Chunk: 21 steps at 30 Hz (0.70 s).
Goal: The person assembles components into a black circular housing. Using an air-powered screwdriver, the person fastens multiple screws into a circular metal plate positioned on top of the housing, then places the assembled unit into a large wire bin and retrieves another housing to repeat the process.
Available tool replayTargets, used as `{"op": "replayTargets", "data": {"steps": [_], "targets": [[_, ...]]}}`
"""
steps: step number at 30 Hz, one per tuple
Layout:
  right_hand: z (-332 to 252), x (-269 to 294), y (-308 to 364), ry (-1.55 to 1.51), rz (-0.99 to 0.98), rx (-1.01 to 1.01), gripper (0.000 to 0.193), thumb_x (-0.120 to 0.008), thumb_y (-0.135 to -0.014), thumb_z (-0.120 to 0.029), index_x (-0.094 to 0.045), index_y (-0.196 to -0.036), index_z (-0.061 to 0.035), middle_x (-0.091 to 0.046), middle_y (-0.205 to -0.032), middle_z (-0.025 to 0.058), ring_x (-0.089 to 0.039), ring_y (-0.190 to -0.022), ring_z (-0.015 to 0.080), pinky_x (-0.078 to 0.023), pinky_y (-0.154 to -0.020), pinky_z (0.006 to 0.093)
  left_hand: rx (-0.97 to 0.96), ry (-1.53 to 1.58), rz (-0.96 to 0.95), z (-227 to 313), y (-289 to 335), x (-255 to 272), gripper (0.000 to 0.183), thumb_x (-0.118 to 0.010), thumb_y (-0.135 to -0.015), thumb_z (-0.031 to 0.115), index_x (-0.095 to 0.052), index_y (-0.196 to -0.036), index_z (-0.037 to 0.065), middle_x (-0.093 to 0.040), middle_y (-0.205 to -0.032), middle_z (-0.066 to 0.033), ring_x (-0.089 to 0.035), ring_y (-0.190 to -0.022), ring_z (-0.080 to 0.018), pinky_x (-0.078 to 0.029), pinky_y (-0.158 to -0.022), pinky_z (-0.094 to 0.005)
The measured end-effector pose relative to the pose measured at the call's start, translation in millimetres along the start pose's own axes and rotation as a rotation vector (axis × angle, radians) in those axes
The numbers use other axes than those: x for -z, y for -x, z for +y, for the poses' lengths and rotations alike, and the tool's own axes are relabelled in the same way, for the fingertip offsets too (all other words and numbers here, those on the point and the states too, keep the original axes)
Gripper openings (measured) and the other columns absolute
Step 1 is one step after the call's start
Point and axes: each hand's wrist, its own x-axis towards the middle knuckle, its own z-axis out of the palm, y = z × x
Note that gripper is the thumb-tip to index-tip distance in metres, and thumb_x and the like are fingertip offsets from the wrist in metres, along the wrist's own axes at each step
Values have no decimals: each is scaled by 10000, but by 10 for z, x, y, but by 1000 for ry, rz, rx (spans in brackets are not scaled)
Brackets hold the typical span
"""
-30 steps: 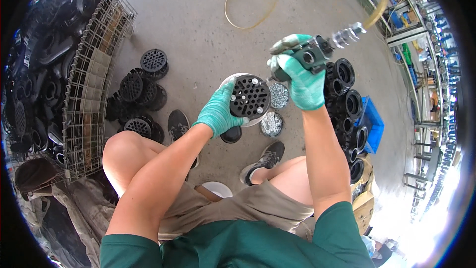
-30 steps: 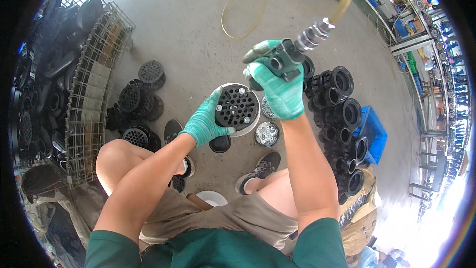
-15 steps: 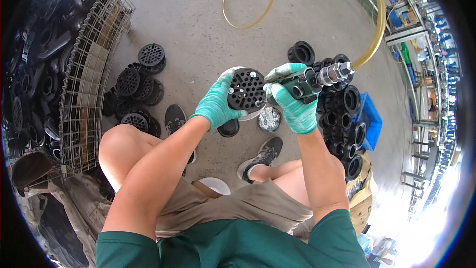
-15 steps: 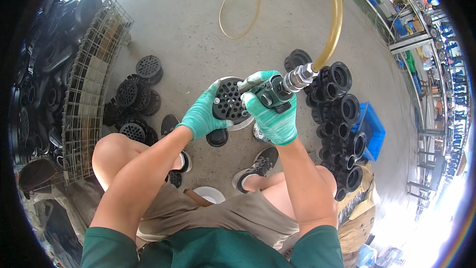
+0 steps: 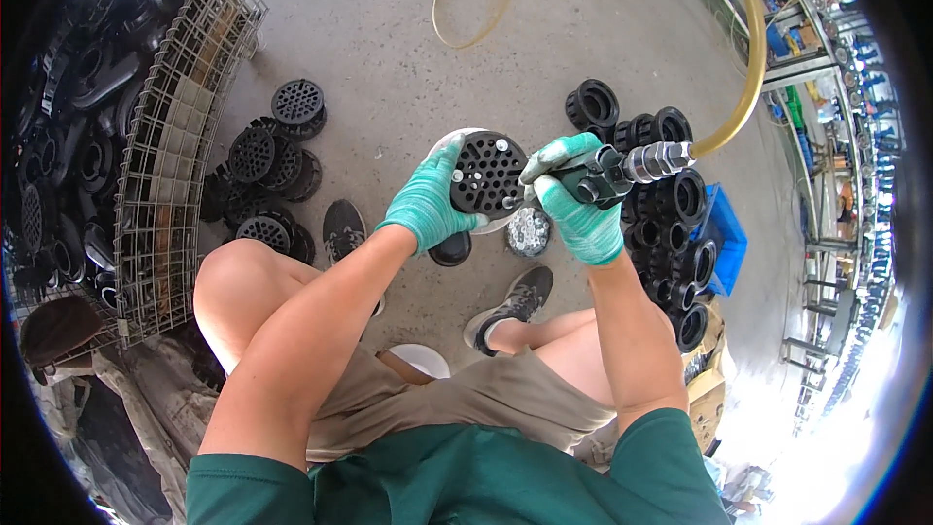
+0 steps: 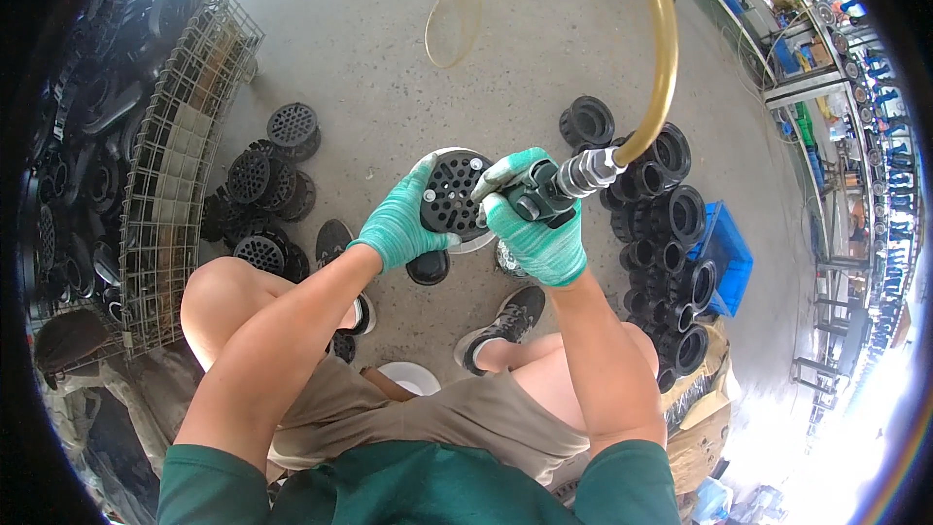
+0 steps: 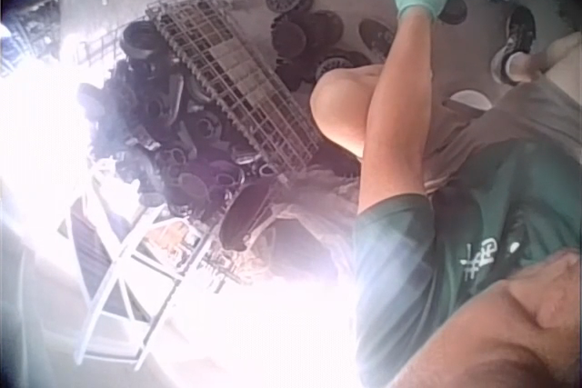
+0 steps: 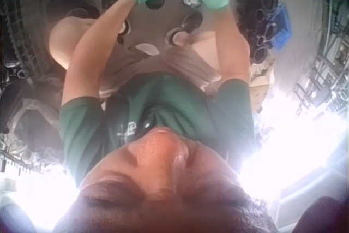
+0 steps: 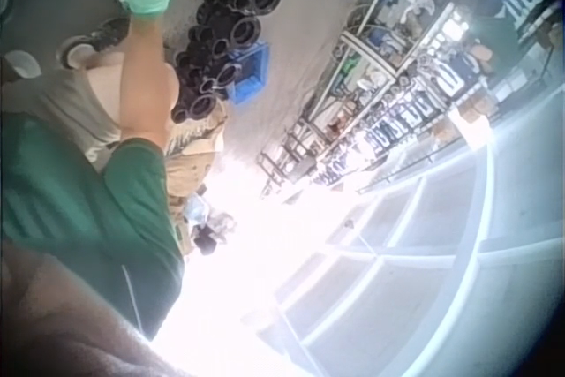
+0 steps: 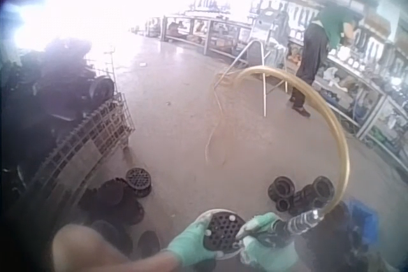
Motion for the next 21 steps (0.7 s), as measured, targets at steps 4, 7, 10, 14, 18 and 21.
{"op": "replayTargets", "data": {"steps": [4, 7, 10, 14, 18, 21], "targets": [[-4, -3, -22, -18, 38, -19, 297, -623, -784, 139, -607, -1026, -33, -699, -944, 103, -687, -867, 169, -586, -746, 312, -3, -24, 25, -73, -7, -37, 1158, -941, -588, 238, -304, -1543, 82, -426, -1522, -173, -439, -1399, -336, -384, -1187, -389], [32, 45, -15, -25, 14, 34, 298, -624, -786, 135, -608, -1028, -37, -699, -947, 100, -689, -884, 172, -582, -765, 320, -19, -27, 24, -58, -14, -42, 1157, -941, -588, 240, -305, -1542, 81, -427, -1522, -175, -440, -1397, -338, -384, -1186, -390], [6, 27, -22, -13, 8, 10, 295, -623, -788, 131, -611, -1029, -39, -699, -951, 96, -690, -887, 172, -579, -782, 322, -24, -26, 20, -11, -5, -24, 1158, -941, -586, 238, -306, -1541, 80, -431, -1518, -176, -442, -1396, -338, -384, -1186, -390], [44, 20, -35, 1, 2, 11, 295, -621, -788, 127, -614, -1034, -37, -698, -953, 93, -691, -891, 176, -577, -784, 320, -1, -48, 28, -55, -10, -32, 1157, -941, -580, 228, -307, -1538, 85, -441, -1508, -174, -447, -1391, -338, -385, -1186, -391], [22, 22, -20, 23, -24, -11, 296, -656, -810, 91, -601, -1066, -47, -701, -970, 110, -686, -874, 184, -579, -763, 323, -9, -18, 15, -27, -16, -21, 1161, -941, -579, 231, -306, -1540, 86, -443, -1507, -169, -452, -1388, -335, -385, -1187, -389], [6, 22, -34, -29, -17, -10, 311, -628, -791, 127, -616, -1062, -25, -707, -987, 109, -694, -908, 185, -581, -809, 329, -14, 5, 12, -15, -16, -19, 1164, -939, -582, 227, -302, -1545, 90, -445, -1509, -164, -456, -1385, -331, -392, -1183, -389]]}}
